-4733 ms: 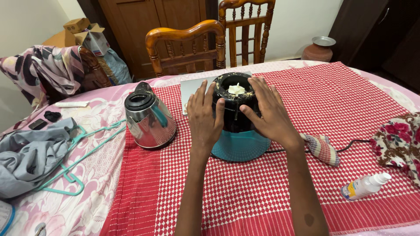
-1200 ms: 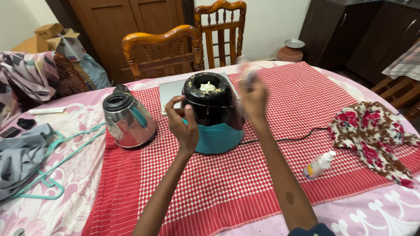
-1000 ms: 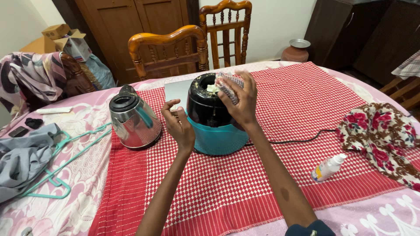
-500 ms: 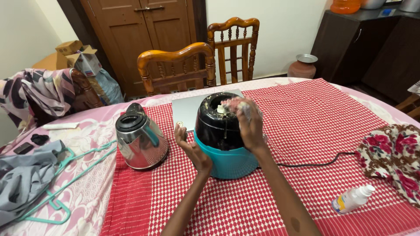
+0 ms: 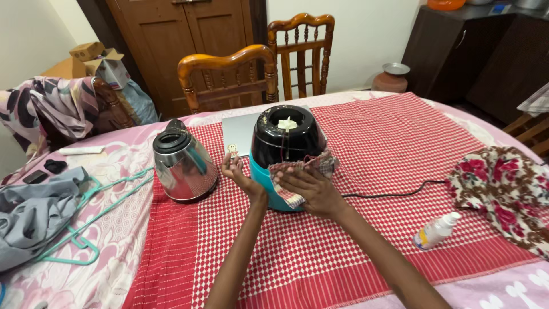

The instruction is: The person wipes the exterior of a teal and black appliance with a patterned cloth, rotating it to clean all sides. They then wipe a stainless steel kettle with the same cloth, focusing on the lid and body.

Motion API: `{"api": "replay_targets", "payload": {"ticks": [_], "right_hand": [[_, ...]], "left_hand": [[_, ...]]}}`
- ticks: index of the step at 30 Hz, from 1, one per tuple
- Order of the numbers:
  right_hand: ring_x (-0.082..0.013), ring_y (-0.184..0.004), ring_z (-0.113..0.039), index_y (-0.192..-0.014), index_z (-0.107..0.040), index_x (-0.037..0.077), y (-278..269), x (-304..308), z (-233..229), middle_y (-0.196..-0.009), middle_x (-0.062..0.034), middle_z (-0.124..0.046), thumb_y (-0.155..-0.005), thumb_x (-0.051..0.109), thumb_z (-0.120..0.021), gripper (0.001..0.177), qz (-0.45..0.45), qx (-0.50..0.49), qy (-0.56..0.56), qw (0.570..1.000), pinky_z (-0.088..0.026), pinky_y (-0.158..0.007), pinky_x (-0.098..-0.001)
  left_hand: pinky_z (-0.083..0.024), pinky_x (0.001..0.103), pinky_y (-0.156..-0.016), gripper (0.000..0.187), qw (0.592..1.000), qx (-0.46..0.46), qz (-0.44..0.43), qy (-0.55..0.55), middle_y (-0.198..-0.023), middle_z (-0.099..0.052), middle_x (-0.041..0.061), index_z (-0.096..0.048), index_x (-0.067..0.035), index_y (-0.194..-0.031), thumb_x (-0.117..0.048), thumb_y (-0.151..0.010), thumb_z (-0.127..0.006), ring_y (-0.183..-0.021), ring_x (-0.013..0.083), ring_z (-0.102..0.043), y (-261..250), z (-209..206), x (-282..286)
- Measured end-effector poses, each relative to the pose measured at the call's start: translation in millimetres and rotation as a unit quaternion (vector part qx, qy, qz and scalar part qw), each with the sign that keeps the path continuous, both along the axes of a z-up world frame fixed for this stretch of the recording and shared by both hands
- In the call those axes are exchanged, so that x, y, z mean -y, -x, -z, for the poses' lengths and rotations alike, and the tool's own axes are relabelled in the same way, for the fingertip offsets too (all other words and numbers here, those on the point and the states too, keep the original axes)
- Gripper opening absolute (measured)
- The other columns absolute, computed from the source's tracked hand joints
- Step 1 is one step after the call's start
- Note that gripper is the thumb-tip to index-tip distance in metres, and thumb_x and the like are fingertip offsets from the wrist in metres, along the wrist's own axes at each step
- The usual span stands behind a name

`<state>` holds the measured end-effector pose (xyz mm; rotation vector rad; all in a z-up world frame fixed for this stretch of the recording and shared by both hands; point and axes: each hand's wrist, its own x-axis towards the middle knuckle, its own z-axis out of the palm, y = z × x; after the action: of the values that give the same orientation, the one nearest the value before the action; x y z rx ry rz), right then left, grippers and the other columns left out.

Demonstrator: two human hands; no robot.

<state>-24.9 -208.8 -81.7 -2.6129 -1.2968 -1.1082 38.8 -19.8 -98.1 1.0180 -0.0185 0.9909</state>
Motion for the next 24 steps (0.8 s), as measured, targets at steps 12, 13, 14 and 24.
{"api": "replay_targets", "payload": {"ticks": [12, 13, 14, 24], "right_hand": [[-0.0167, -0.124, -0.066, -0.130, -0.066, 0.017, -2, 53, -17, -0.133, -0.0029, -0.069, -0.100, 0.023, -0.061, 0.031, -0.192, -0.065, 0.048, 0.978, -0.043, -0.115, -0.0405], [-0.0165, -0.118, -0.071, -0.124, -0.070, 0.017, -11, 53, -13, -0.128, -0.0026, -0.074, -0.104, 0.022, -0.061, 0.023, -0.209, -0.051, 0.020, 0.976, -0.047, -0.112, -0.0396], [-0.0152, -0.109, -0.073, -0.115, -0.073, 0.017, -19, 50, -9, -0.117, -0.0029, -0.076, -0.104, 0.023, -0.060, 0.018, -0.174, -0.065, -0.061, 0.981, -0.052, -0.109, -0.0376], [-0.0181, -0.078, -0.076, -0.111, -0.060, 0.007, -46, 38, -99, -0.092, -0.0100, -0.072, -0.102, 0.037, -0.045, 0.035, -0.128, -0.315, -0.845, 0.413, -0.067, -0.074, -0.0340]], "left_hand": [[-0.032, 0.045, -0.118, 0.045, 0.999, -0.031, 0.032, 0.003, -0.136, -0.045, 0.015, -0.042, -0.004, -0.134, -0.037, -0.103, -0.042, -0.134, 0.0273, -0.043, 31, -15, -29], [-0.032, 0.045, -0.117, 0.045, 0.999, -0.031, 0.034, 0.001, -0.135, -0.045, 0.015, -0.042, -0.004, -0.134, -0.036, -0.101, -0.044, -0.133, 0.0272, -0.043, 32, -19, -33], [-0.032, 0.044, -0.116, 0.046, 0.999, -0.030, 0.037, -0.002, -0.134, -0.045, 0.014, -0.042, -0.005, -0.133, -0.035, -0.100, -0.046, -0.133, 0.0271, -0.043, 32, -22, -37], [-0.038, 0.043, -0.106, 0.041, 0.998, -0.026, 0.062, 0.020, -0.125, -0.048, 0.009, -0.046, -0.006, -0.129, -0.027, -0.094, -0.054, -0.115, 0.0253, -0.046, 32, -22, -63]]}}
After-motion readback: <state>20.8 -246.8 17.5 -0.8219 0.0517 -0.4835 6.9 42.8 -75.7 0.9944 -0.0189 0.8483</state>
